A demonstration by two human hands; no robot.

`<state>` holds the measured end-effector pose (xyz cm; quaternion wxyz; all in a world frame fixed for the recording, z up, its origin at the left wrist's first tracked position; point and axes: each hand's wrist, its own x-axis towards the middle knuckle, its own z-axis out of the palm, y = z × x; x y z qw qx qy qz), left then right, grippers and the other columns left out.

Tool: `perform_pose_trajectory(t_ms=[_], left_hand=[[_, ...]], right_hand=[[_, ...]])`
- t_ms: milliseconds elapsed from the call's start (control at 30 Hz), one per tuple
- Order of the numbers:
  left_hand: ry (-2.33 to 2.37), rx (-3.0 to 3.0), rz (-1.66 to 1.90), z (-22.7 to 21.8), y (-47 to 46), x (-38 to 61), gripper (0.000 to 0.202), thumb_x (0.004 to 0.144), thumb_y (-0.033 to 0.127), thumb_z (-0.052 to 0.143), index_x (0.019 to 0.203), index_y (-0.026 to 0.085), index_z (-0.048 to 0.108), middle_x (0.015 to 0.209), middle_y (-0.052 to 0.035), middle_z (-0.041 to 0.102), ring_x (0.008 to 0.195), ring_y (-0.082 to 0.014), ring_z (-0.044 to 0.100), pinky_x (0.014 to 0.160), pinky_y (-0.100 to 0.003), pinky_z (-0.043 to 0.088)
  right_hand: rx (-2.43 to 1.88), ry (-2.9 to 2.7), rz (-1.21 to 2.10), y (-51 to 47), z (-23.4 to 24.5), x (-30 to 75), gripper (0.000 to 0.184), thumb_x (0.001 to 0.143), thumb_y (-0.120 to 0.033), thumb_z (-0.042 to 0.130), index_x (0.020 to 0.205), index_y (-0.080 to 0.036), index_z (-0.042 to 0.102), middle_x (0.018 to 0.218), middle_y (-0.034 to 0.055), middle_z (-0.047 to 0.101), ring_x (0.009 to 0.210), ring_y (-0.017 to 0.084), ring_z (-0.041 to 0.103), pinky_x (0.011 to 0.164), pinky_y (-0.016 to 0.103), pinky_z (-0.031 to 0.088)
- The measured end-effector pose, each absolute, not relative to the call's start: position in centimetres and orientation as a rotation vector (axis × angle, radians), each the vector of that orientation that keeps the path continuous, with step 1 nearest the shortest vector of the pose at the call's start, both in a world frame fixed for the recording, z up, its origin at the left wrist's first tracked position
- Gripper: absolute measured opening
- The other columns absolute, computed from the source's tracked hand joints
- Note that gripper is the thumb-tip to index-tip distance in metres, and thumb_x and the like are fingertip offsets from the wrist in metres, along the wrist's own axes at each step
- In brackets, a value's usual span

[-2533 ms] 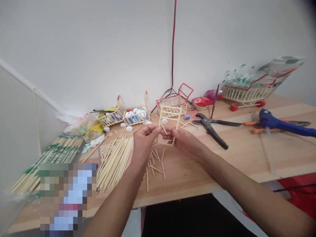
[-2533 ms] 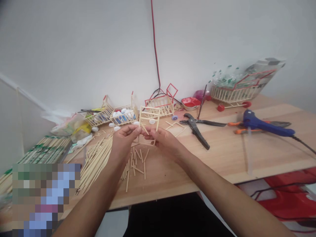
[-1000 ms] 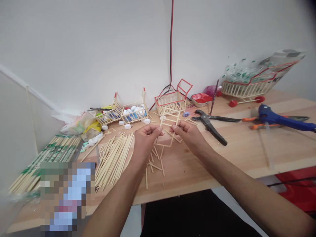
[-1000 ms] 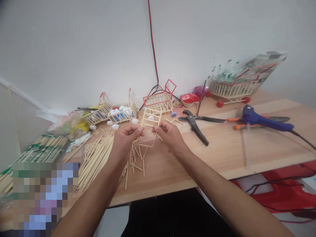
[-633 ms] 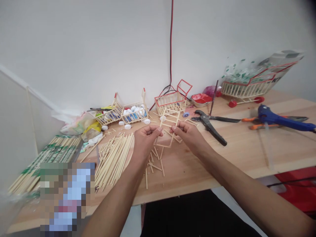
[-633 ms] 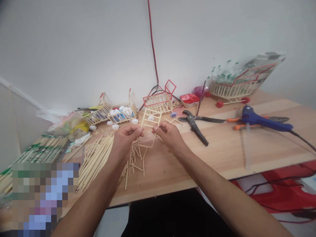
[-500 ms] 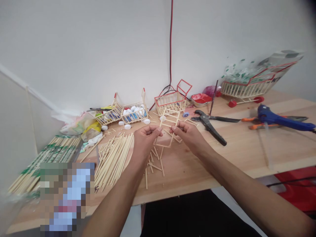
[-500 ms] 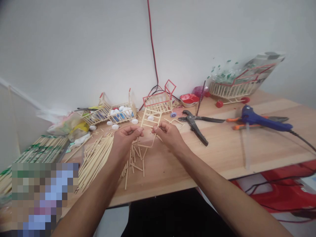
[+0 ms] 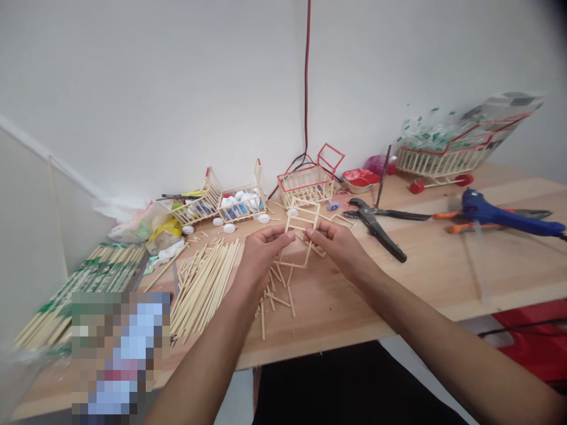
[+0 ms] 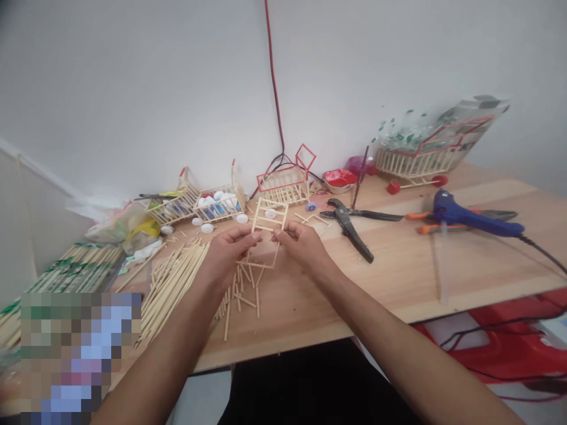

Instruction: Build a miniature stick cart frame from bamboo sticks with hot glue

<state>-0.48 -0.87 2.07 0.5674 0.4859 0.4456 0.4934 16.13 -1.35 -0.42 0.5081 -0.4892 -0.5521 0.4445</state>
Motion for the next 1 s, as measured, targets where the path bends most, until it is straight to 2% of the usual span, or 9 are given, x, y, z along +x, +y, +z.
perform_pose_trajectory(t_ms=[200, 333, 433, 533, 700, 833, 1000], left_hand=[[1.054, 1.105, 1.120, 2.1, -0.9, -0.4, 0.023, 0.058, 0.033, 0.082, 0.077, 0.020, 0.078, 0.073, -0.0039, 0.073, 0.066, -0.0140, 0.059, 0.059, -0.025, 0.040], [1.076, 1.088, 1.122, 2.0, -0.8, -0.5, 0.024, 0.056, 0.033, 0.083, 0.075, 0.019, 0.078, 0.069, -0.0036, 0.071, 0.059, -0.0107, 0.053, 0.053, -0.023, 0.034], [1.101, 1.096, 1.116, 2.0, -0.8, -0.6, 0.027, 0.056, 0.034, 0.083, 0.077, 0.018, 0.078, 0.067, -0.0032, 0.069, 0.055, -0.0086, 0.046, 0.049, -0.022, 0.028], [1.098, 1.080, 1.117, 2.2, -0.8, -0.7, 0.026, 0.056, 0.035, 0.083, 0.076, 0.018, 0.078, 0.068, -0.0036, 0.069, 0.054, -0.0078, 0.045, 0.050, -0.022, 0.028], [1.091, 1.059, 1.132, 2.3, -0.7, -0.8, 0.024, 0.056, 0.035, 0.083, 0.073, 0.019, 0.078, 0.070, -0.0042, 0.070, 0.056, -0.0085, 0.048, 0.052, -0.022, 0.030], [1.099, 1.064, 1.143, 2.3, -0.6, -0.9, 0.026, 0.056, 0.036, 0.082, 0.075, 0.018, 0.078, 0.069, -0.0040, 0.069, 0.054, -0.0080, 0.045, 0.050, -0.022, 0.028], [1.088, 1.048, 1.140, 2.3, -0.7, -1.0, 0.029, 0.055, 0.035, 0.083, 0.079, 0.018, 0.078, 0.070, -0.0041, 0.069, 0.055, -0.0077, 0.045, 0.050, -0.021, 0.028]], right_hand=[[-1.165, -1.341, 1.088, -1.4, -0.6, 16.1, 0.032, 0.076, -0.049, 0.064, 0.078, -0.017, 0.064, 0.075, 0.0020, 0.065, 0.065, 0.014, 0.052, 0.061, 0.027, 0.037], [-1.139, -1.315, 1.143, -1.2, -0.9, 16.1, 0.032, 0.076, -0.050, 0.065, 0.077, -0.018, 0.063, 0.074, 0.0013, 0.063, 0.063, 0.013, 0.050, 0.060, 0.026, 0.035], [-1.112, -1.271, 1.240, -1.0, -1.3, 16.1, 0.033, 0.075, -0.051, 0.067, 0.079, -0.018, 0.064, 0.064, -0.0019, 0.057, 0.054, 0.010, 0.041, 0.051, 0.025, 0.027], [-1.045, -1.201, 1.352, -0.8, -1.6, 16.3, 0.032, 0.074, -0.050, 0.070, 0.080, -0.019, 0.064, 0.060, -0.0041, 0.051, 0.049, 0.008, 0.034, 0.047, 0.024, 0.020], [-0.987, -1.107, 1.417, -0.7, -1.7, 16.4, 0.031, 0.070, -0.048, 0.075, 0.078, -0.018, 0.067, 0.063, -0.0027, 0.055, 0.053, 0.008, 0.041, 0.050, 0.023, 0.029], [-0.944, -1.029, 1.461, -0.8, -1.2, 16.2, 0.034, 0.063, -0.046, 0.079, 0.075, -0.018, 0.066, 0.080, 0.0022, 0.067, 0.058, 0.008, 0.046, 0.056, 0.024, 0.038], [-0.929, -0.948, 1.478, -0.8, -1.0, 16.0, 0.035, 0.058, -0.044, 0.083, 0.072, -0.017, 0.065, 0.077, 0.0022, 0.067, 0.060, 0.008, 0.047, 0.057, 0.023, 0.039]])
